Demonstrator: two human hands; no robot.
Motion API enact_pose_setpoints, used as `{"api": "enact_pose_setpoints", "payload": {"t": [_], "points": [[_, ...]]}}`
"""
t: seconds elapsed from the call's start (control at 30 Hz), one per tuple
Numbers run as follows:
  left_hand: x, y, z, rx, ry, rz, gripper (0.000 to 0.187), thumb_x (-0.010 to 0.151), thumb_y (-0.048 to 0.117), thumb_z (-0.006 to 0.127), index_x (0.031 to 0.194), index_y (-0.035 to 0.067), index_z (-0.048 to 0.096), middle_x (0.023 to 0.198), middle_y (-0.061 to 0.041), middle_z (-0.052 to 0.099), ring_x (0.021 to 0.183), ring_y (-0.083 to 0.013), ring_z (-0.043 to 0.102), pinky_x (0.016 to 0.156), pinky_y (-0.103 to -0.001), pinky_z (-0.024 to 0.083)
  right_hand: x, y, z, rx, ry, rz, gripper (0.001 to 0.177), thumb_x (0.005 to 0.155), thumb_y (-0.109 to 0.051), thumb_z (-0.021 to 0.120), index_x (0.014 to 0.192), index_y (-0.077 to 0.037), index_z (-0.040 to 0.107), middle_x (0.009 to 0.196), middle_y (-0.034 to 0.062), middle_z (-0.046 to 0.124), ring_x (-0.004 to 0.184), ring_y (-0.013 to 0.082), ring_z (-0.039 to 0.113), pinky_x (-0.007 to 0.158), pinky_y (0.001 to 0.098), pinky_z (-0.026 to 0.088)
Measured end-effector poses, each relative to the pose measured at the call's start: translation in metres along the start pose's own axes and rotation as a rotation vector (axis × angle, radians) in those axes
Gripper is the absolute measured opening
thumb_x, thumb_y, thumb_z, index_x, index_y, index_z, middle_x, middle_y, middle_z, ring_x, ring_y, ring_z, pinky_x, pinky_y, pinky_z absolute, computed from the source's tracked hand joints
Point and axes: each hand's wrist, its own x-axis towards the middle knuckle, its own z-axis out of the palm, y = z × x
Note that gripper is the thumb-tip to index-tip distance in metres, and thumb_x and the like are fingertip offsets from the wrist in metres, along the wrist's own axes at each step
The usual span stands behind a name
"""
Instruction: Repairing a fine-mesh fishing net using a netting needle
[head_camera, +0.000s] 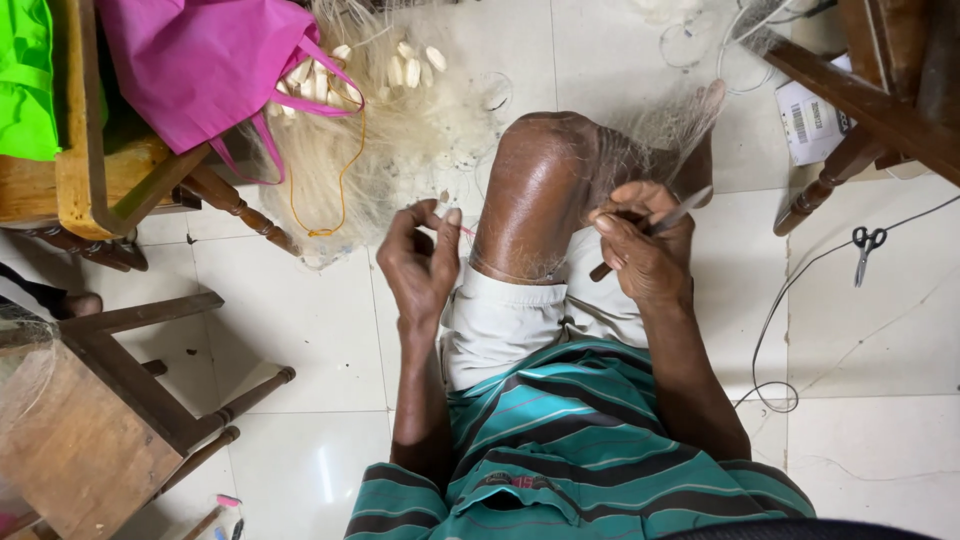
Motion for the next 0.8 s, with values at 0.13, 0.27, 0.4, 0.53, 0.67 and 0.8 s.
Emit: {"api": "enact_pose_setpoints", "payload": {"t": [0.13, 0.27, 0.4, 0.53, 0.67, 0.8], "points": [[-0.023, 0.013, 0.026, -0.388, -0.203, -0.100, 0.019, 0.085, 0.007, 0.072, 0.103, 0.000, 0.070, 0.072, -0.004, 0.065, 0.061, -0.0049, 0.053, 0.055, -0.021, 0.051, -0.005, -0.007, -0.009, 0.005, -0.011, 0.003, 0.028, 0.080, 0.009, 0.069, 0.103, 0.003, 0.053, 0.082, 0.0222, 0.066, 0.037, 0.0041, 0.042, 0.032, 0.0161, 0.038], [-0.034, 0.022, 0.062, -0.733, -0.433, -0.185, 0.026, 0.089, 0.000, 0.063, 0.114, -0.005, 0.062, 0.085, -0.014, 0.068, 0.046, -0.0076, 0.056, 0.046, -0.021, 0.052, -0.009, -0.009, -0.017, 0.006, -0.020, 0.029, 0.027, 0.080, 0.008, 0.068, 0.101, 0.004, 0.052, 0.082, 0.0247, 0.065, 0.036, 0.0064, 0.044, 0.031, 0.0163, 0.038], [-0.031, 0.026, 0.086, -0.870, -0.488, -0.228, 0.024, 0.092, -0.003, 0.056, 0.115, -0.010, 0.059, 0.089, -0.017, 0.066, 0.039, -0.0078, 0.053, 0.036, -0.020, 0.048, -0.007, -0.011, -0.010, -0.019, -0.015, 0.021, 0.028, 0.078, 0.007, 0.071, 0.099, 0.004, 0.053, 0.081, 0.0238, 0.066, 0.038, 0.0056, 0.048, 0.031, 0.0156, 0.038], [-0.027, 0.017, 0.093, -0.697, -0.578, -0.126, 0.024, 0.084, -0.002, 0.067, 0.108, -0.005, 0.065, 0.086, -0.015, 0.068, 0.054, -0.0077, 0.058, 0.044, -0.024, 0.051, -0.001, -0.011, -0.011, -0.078, 0.027, -0.022, 0.024, 0.081, 0.008, 0.069, 0.099, 0.005, 0.054, 0.083, 0.0252, 0.066, 0.040, 0.0088, 0.053, 0.031, 0.0153, 0.036], [-0.041, -0.001, 0.112, -0.755, -0.529, -0.183, 0.016, 0.081, -0.004, 0.070, 0.097, -0.004, 0.067, 0.076, -0.012, 0.068, 0.047, -0.0060, 0.057, 0.037, -0.017, 0.047, -0.004, -0.009, -0.012, -0.103, 0.039, -0.016, 0.024, 0.080, 0.007, 0.071, 0.097, 0.006, 0.055, 0.084, 0.0260, 0.066, 0.052, 0.0177, 0.065, 0.033, 0.0156, 0.040], [-0.040, 0.001, 0.108, -0.693, -0.486, -0.177, 0.007, 0.084, -0.003, 0.069, 0.090, -0.001, 0.069, 0.065, -0.007, 0.065, 0.057, -0.0005, 0.052, 0.048, -0.016, 0.047, -0.002, -0.014, -0.008, -0.060, 0.067, 0.008, 0.022, 0.081, 0.005, 0.071, 0.096, 0.004, 0.055, 0.083, 0.0230, 0.067, 0.037, 0.0023, 0.044, 0.032, 0.0153, 0.036]]}}
